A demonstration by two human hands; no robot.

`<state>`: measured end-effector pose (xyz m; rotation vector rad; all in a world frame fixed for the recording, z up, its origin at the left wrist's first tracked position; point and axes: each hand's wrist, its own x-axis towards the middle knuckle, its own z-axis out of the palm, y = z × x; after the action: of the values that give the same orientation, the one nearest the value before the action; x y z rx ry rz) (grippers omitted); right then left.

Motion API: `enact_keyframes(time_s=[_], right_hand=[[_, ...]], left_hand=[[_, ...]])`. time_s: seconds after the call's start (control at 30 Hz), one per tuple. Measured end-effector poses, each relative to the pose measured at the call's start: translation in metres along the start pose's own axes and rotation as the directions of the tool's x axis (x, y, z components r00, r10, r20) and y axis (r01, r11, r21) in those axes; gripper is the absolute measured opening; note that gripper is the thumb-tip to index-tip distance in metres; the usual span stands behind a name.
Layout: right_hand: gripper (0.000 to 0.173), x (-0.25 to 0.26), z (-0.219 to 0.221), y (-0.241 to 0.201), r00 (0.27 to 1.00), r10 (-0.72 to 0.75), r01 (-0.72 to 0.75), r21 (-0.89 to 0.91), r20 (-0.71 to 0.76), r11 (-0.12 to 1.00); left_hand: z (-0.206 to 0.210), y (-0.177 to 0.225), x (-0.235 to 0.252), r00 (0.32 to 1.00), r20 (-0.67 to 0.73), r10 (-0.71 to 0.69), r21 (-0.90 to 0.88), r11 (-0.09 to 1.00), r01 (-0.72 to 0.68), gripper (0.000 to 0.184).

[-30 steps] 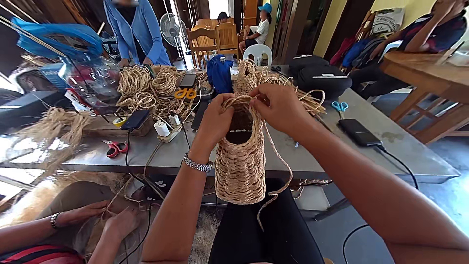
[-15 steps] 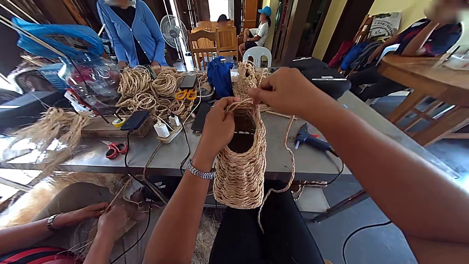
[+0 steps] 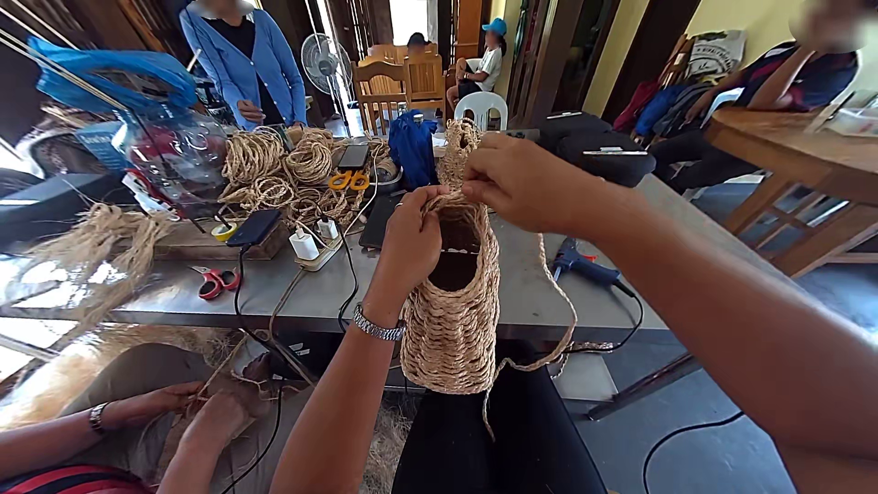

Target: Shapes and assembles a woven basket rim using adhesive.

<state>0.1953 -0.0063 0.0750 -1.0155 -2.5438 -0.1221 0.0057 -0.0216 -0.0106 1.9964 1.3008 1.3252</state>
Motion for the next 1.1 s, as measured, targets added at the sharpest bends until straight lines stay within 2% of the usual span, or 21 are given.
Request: enact_keyframes(time_s=[0.13, 0.23, 0.4, 0.6, 0.7, 0.8, 0.97, 1.1], right_hand=[[0.026, -0.007, 0.019, 0.012, 0.979, -0.145, 0.128, -0.123, -0.144, 0.984], [0.028, -0.010, 0.018, 0.014, 0.982, -0.124, 0.113, -0.081, -0.145, 0.990], [0.017, -0.006, 0.016, 0.006, 0.987, -0.100, 0.095, -0.041, -0.126, 0.995], [0.012, -0.002, 0.024, 0.008, 0.921, -0.353, 0.316, -0.216, -0.162, 0.924], [0.011, 0.002, 0.026, 0.014, 0.901, -0.406, 0.362, -0.253, -0.150, 0.897], [0.010, 0.003, 0.028, 0.015, 0.905, -0.397, 0.343, -0.291, -0.155, 0.893], [0.013, 0.004, 0.038, 0.014, 0.922, -0.295, 0.219, -0.293, -0.250, 0.931], [0.015, 0.006, 0.036, 0.011, 0.957, -0.210, 0.152, -0.272, -0.198, 0.950]], left_hand=[[0.000, 0.003, -0.010, 0.998, -0.039, 0.054, 0.101, 0.994, -0.050, 0.036], [0.001, 0.003, -0.010, 0.997, -0.035, 0.069, 0.132, 0.989, -0.064, 0.037], [0.001, 0.004, -0.009, 0.997, -0.038, 0.072, 0.132, 0.989, -0.066, 0.036], [0.000, 0.006, -0.009, 0.995, -0.059, 0.086, 0.177, 0.981, -0.074, 0.035], [0.000, 0.006, -0.009, 0.995, -0.056, 0.082, 0.183, 0.981, -0.070, 0.034], [0.000, 0.007, -0.009, 0.994, -0.059, 0.096, 0.208, 0.975, -0.082, 0.031], [-0.001, 0.011, -0.004, 0.992, -0.048, 0.112, 0.288, 0.953, -0.094, 0.026], [-0.002, 0.013, -0.003, 0.994, -0.043, 0.100, 0.302, 0.950, -0.082, 0.026]])
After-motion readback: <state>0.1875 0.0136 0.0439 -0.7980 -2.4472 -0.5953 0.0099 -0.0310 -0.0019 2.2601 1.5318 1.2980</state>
